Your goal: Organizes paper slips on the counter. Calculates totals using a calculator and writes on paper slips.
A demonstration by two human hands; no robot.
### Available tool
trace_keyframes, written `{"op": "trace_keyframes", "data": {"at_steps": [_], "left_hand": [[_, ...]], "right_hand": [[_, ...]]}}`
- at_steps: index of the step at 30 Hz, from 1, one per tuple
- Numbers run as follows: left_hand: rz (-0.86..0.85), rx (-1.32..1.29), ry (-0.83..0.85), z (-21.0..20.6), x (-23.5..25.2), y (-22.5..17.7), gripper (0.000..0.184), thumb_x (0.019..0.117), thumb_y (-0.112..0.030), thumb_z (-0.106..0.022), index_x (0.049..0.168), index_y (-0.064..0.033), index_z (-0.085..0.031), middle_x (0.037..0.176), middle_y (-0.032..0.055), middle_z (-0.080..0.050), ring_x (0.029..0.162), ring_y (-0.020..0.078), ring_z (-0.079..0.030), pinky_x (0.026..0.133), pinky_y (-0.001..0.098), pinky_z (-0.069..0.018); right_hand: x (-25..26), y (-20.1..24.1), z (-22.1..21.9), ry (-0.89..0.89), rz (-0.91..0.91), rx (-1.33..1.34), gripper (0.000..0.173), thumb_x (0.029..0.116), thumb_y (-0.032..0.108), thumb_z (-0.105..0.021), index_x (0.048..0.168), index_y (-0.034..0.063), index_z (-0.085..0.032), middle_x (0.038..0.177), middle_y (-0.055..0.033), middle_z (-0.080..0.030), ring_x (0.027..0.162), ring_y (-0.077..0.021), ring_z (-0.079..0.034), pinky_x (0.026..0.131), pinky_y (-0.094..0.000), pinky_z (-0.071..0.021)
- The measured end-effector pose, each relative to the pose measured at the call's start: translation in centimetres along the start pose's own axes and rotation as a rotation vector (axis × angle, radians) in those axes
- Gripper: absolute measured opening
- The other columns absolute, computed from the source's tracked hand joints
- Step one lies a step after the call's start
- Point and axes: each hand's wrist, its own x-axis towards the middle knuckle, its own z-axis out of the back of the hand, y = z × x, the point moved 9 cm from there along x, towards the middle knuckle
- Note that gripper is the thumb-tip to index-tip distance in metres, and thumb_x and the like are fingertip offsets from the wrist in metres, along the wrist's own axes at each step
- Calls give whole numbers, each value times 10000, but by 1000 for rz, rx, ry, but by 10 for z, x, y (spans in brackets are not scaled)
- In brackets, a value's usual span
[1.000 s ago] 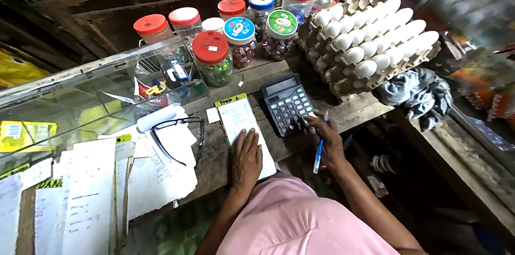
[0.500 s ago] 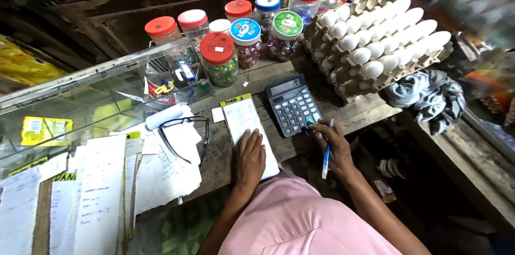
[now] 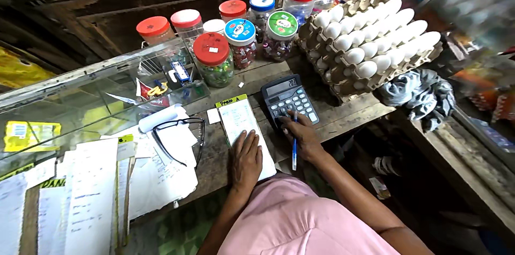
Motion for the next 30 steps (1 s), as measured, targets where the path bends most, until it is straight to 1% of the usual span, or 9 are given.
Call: {"op": "trace_keyframes", "data": {"at_steps": [2, 6, 9, 10, 13, 19, 21, 25, 30], "left_hand": [[2, 3, 1, 1, 1, 0, 345, 1005, -201, -532, 1257, -71, -729, 1392, 78, -655, 1377, 345, -533, 1139, 512, -412], [-5, 6, -16, 3, 0, -1, 332, 1004, -207, -541, 1236, -82, -742, 1377, 62, -667, 1368, 325, -545, 1135, 493, -417], [-6, 30, -18, 5, 0, -2, 324, 1006, -215, -546, 1233, -105, -748, 1378, 39, -668, 1365, 298, -551, 1130, 476, -425], [-6, 35, -18, 5, 1, -2, 323, 1007, -219, -546, 1234, -109, -749, 1378, 34, -669, 1366, 295, -551, 1131, 473, -425], [-11, 22, -28, 5, 0, -2, 320, 1009, -215, -547, 1224, -97, -751, 1367, 41, -676, 1357, 299, -558, 1132, 472, -426], [-2, 33, -3, 6, 0, -2, 322, 1010, -221, -543, 1218, -96, -754, 1369, 39, -674, 1359, 307, -557, 1126, 490, -429], [-6, 40, -6, 6, 0, -2, 325, 1007, -223, -540, 1214, -95, -756, 1369, 40, -675, 1356, 311, -559, 1124, 487, -430], [-8, 32, -5, 5, 0, -2, 324, 1006, -217, -542, 1211, -87, -756, 1363, 53, -677, 1354, 320, -559, 1127, 484, -429], [-9, 1, -20, 6, 0, -1, 317, 1002, -211, -546, 1196, -82, -761, 1354, 64, -682, 1351, 328, -560, 1122, 500, -428]], "right_hand": [[7, -1, -2, 36, -12, -38, 251, 1035, 209, -527, 1059, 82, -742, 1255, -47, -716, 1355, -299, -539, 1180, -529, -342], [17, -8, 9, -61, -27, -57, 222, 1015, 159, -537, 1050, 53, -729, 1243, -74, -719, 1335, -338, -544, 1154, -523, -367], [19, -20, 6, -22, -94, -84, 255, 1021, 164, -557, 1178, 58, -727, 1248, -100, -709, 1335, -361, -540, 1157, -554, -360], [18, -20, 9, -33, -95, -63, 267, 1026, 176, -545, 1183, 64, -729, 1242, -91, -711, 1335, -354, -540, 1156, -551, -363], [5, -17, 24, -98, -81, 34, 264, 1037, 184, -509, 1123, 56, -724, 1256, -61, -715, 1351, -316, -535, 1148, -504, -393], [-36, -33, 45, -134, -183, 79, 278, 1045, 182, -493, 1123, 42, -719, 1254, -93, -711, 1270, -276, -593, 1095, -440, -449], [-45, -38, 48, -143, -196, 60, 276, 1044, 179, -498, 1141, 43, -718, 1244, -92, -716, 1271, -285, -591, 1099, -450, -438], [-46, -36, 54, -156, -178, 27, 271, 1050, 206, -504, 1110, 57, -723, 1247, -87, -717, 1256, -287, -600, 1085, -452, -449], [-45, -40, 49, -141, -171, -54, 264, 1031, 185, -509, 1074, 66, -741, 1241, -87, -723, 1263, -330, -594, 1079, -514, -435]]}}
